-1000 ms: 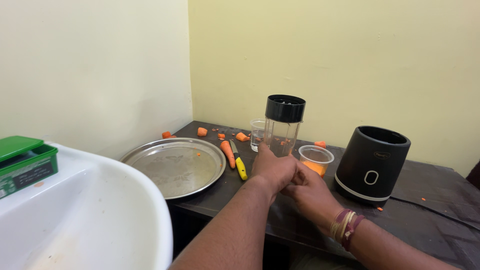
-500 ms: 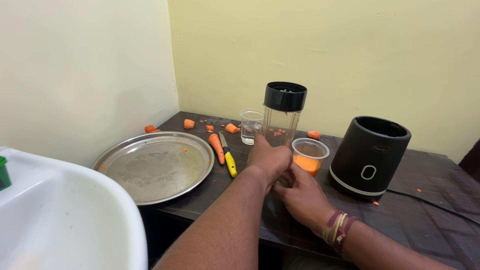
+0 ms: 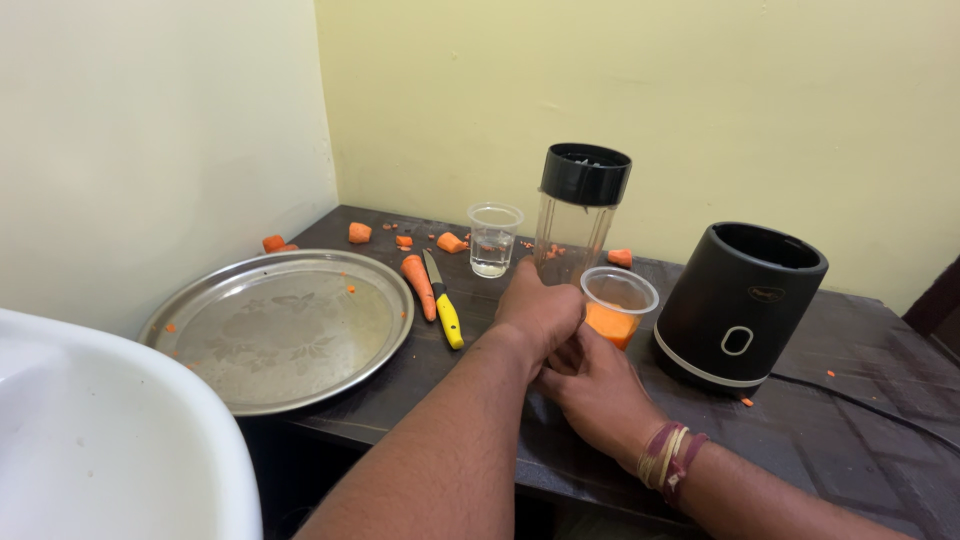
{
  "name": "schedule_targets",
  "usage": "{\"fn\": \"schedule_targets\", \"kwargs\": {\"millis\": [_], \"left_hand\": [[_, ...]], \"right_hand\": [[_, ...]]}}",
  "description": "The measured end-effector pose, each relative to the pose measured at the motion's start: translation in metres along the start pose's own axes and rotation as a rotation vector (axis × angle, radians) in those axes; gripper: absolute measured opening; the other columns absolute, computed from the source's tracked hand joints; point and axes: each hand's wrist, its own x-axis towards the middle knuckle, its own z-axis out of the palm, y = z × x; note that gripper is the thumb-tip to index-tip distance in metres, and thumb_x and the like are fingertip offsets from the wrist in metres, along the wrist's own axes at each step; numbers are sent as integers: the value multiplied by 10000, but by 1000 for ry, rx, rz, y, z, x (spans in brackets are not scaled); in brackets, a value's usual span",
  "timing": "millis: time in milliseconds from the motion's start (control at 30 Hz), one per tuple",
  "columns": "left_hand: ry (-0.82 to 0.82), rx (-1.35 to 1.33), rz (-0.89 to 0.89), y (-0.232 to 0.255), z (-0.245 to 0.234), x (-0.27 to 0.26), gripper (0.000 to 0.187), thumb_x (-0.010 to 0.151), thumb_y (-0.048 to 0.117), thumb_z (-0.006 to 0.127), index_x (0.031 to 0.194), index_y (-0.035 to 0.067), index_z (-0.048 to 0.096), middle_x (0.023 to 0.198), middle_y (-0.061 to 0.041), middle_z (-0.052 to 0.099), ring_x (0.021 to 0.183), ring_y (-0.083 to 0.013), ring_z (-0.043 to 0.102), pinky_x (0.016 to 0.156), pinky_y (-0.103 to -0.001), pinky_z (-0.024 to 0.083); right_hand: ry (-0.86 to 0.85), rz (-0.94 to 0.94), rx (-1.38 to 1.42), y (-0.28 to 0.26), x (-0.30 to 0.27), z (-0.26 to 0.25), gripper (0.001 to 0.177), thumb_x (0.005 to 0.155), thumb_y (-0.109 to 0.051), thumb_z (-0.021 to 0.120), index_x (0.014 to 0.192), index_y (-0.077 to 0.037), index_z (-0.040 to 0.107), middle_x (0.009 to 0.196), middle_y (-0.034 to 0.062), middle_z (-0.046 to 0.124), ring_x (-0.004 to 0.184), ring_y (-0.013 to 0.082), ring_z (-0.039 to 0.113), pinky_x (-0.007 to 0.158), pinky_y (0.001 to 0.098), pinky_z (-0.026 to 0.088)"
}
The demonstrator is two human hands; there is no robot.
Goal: The person operates a personal blender to blend a carrot mixture, then removes the jar from the motor base and unscrews the blade lid. They pour the blended juice into a plastic cup, rinse the blender jar under the tap, and finally rinse a metal tray in the sink.
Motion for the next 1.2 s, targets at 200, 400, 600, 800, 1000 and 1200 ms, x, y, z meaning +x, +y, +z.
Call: {"fn": "schedule_targets", "kwargs": {"millis": [200, 400, 600, 800, 1000, 1200], "left_hand": [[1, 12, 33, -3, 10, 5, 850, 732, 35, 544, 1557, 108, 356, 1404, -175, 607, 1201, -285, 682, 1019, -395, 555], [-39, -17, -7, -5, 5, 7, 883, 746, 39, 519, 1593, 152, 294, 1432, -145, 587, 1203, -254, 686, 1028, -385, 558], [-37, -10, 8, -7, 3, 4, 870, 755, 61, 526, 1592, 152, 307, 1438, -148, 593, 1205, -250, 685, 1052, -378, 538], [40, 35, 70, -18, 6, 3, 793, 761, 93, 548, 1541, 129, 411, 1474, -151, 566, 1295, -259, 619, 1102, -375, 491], [138, 129, 127, -29, 3, 0, 706, 844, 170, 577, 1532, 111, 430, 1517, -176, 513, 1383, -290, 531, 1151, -393, 433], [189, 143, 120, -38, -5, -9, 754, 807, 125, 649, 1525, 98, 419, 1532, -181, 483, 1408, -287, 501, 1168, -379, 417]], "right_hand": [[27, 38, -40, 6, 0, -6, 457, 846, -105, 724, 1278, -37, 591, 1305, 40, 710, 1221, 113, 663, 1022, 294, 523], [32, 51, -63, 4, 2, -2, 425, 853, -97, 711, 1257, -25, 604, 1261, 47, 733, 1175, 116, 680, 988, 296, 533], [28, 37, -51, 4, 1, -1, 427, 821, -54, 720, 1233, -27, 609, 1241, 40, 737, 1160, 113, 686, 973, 297, 534], [24, 32, -41, 6, 1, 0, 439, 792, -9, 726, 1217, -27, 616, 1194, 72, 746, 1098, 139, 700, 930, 312, 554], [51, -10, 9, 7, 6, 1, 648, 829, 22, 626, 1461, -75, 518, 1254, 87, 722, 1137, 146, 667, 948, 291, 512], [-4, -27, 48, 9, 13, 3, 688, 881, 11, 602, 1542, -65, 426, 1369, 98, 681, 1215, 137, 632, 986, 275, 484]]}}
